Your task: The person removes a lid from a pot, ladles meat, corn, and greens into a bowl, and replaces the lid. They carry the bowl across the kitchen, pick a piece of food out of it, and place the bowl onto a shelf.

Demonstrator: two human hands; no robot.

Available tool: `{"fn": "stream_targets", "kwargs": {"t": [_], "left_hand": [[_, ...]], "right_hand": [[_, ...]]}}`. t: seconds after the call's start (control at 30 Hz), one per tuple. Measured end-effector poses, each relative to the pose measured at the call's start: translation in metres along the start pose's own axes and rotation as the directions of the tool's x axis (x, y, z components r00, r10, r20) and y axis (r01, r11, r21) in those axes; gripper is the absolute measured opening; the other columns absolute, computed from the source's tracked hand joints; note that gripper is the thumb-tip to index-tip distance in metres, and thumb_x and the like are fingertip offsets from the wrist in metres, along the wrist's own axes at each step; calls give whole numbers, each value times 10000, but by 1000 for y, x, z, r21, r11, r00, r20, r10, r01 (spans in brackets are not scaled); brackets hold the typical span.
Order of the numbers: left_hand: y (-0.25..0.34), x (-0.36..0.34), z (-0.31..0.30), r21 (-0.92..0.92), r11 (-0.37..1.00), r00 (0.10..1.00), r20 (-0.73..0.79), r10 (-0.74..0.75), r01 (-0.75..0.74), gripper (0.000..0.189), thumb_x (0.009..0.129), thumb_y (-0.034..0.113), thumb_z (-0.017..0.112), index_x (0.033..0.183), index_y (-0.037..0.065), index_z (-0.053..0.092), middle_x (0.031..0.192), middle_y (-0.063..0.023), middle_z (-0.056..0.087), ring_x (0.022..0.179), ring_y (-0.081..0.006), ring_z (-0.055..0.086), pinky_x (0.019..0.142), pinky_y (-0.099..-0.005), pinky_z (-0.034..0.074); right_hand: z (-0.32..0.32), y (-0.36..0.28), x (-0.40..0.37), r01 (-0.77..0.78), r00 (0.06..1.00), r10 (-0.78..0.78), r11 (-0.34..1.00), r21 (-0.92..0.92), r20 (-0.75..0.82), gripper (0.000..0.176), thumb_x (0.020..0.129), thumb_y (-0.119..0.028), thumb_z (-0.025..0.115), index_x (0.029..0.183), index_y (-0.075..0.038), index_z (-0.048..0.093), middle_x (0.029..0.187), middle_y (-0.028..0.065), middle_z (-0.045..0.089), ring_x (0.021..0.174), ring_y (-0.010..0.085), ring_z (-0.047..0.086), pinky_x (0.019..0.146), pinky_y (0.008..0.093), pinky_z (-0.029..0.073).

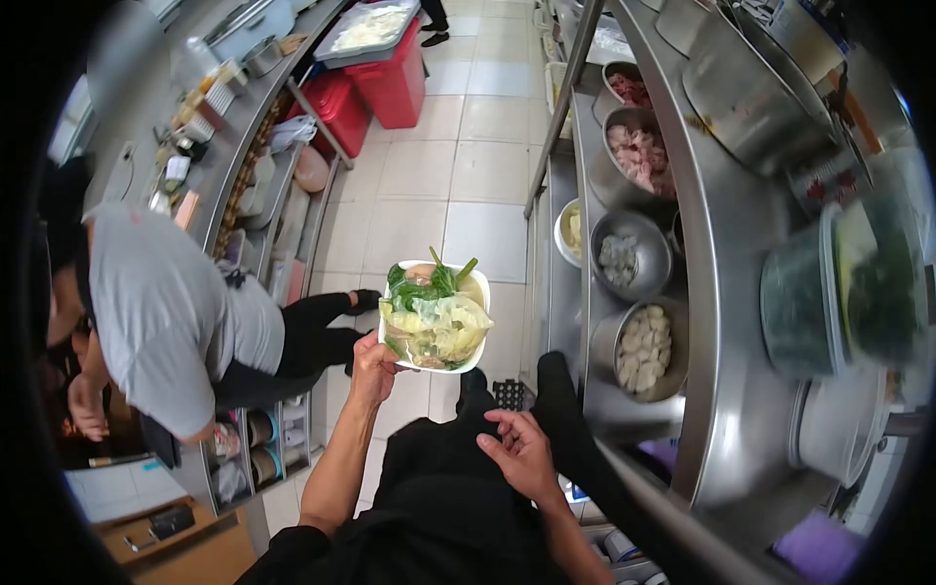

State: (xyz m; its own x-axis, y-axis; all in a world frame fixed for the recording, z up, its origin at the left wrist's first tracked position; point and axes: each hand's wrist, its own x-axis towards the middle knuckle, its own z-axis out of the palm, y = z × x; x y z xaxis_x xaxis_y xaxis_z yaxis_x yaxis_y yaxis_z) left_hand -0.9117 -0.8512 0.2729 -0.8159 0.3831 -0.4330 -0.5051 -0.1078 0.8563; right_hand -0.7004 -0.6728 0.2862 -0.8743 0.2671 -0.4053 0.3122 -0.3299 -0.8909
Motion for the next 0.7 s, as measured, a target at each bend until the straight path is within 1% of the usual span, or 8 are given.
{"fn": "stream_targets", "kwargs": {"t": [0.07,0.1,0.2,0.4,0.43,0.53,0.63,0.7], "left_hand": [[-6,54,9,-18,1000,1000,-28,-6,6,448,613,-4,451,1028,-124,570,858,-146,631,630,-190,605,545,-258,490],[-8,81,14,-14,1000,1000,-3,-20,20,433,636,-3,446,1037,-115,564,879,-150,632,671,-212,632,605,-303,546],[-12,160,32,40,997,997,33,-72,71,404,661,-2,443,1033,-102,565,887,-150,632,690,-214,642,648,-317,560],[-46,315,41,135,974,965,167,-202,180,395,661,4,453,1029,-62,578,829,-98,620,620,-150,597,590,-248,519],[-74,357,60,175,966,965,145,-218,192,398,661,7,454,1033,-61,580,826,-95,619,615,-150,595,592,-247,518],[-95,429,76,197,958,943,216,-252,210,420,660,20,460,1054,-58,585,816,-85,614,616,-136,586,599,-243,512],[-123,494,74,266,945,931,255,-260,191,430,665,35,465,1066,-54,594,745,-61,593,575,-110,531,580,-239,499],[-157,533,95,321,925,931,227,-284,204,401,672,38,466,1036,-52,607,713,-41,567,549,-93,482,580,-243,491]], "right_hand": [[-5,2,26,-34,999,36,997,70,-23,298,820,-107,728,1091,-40,625,875,-29,423,676,20,401,606,161,374],[-9,1,41,-57,997,59,997,59,-40,303,823,-111,726,1100,-42,625,866,-32,421,679,18,405,609,161,376],[-20,17,81,-78,984,91,993,93,-151,295,828,-108,718,1100,-43,625,868,-29,430,693,20,426,615,158,377],[-14,54,140,-158,906,201,977,143,-373,297,836,-96,694,1120,-53,620,944,-4,507,784,43,513,621,175,423],[-45,89,171,-200,909,213,977,74,-357,312,841,-98,688,1139,-48,610,1020,15,542,851,64,545,657,199,469],[-41,117,230,-212,858,225,974,81,-461,309,845,-95,681,1141,-45,608,1060,30,557,893,85,560,720,218,492],[-35,156,309,-159,819,251,963,217,-516,312,873,-127,652,1166,-44,588,1077,71,598,957,133,569,813,267,486],[-78,179,385,-333,801,425,902,276,-422,317,887,-142,634,1177,-29,572,1127,93,602,1030,162,563,868,292,465]]}}
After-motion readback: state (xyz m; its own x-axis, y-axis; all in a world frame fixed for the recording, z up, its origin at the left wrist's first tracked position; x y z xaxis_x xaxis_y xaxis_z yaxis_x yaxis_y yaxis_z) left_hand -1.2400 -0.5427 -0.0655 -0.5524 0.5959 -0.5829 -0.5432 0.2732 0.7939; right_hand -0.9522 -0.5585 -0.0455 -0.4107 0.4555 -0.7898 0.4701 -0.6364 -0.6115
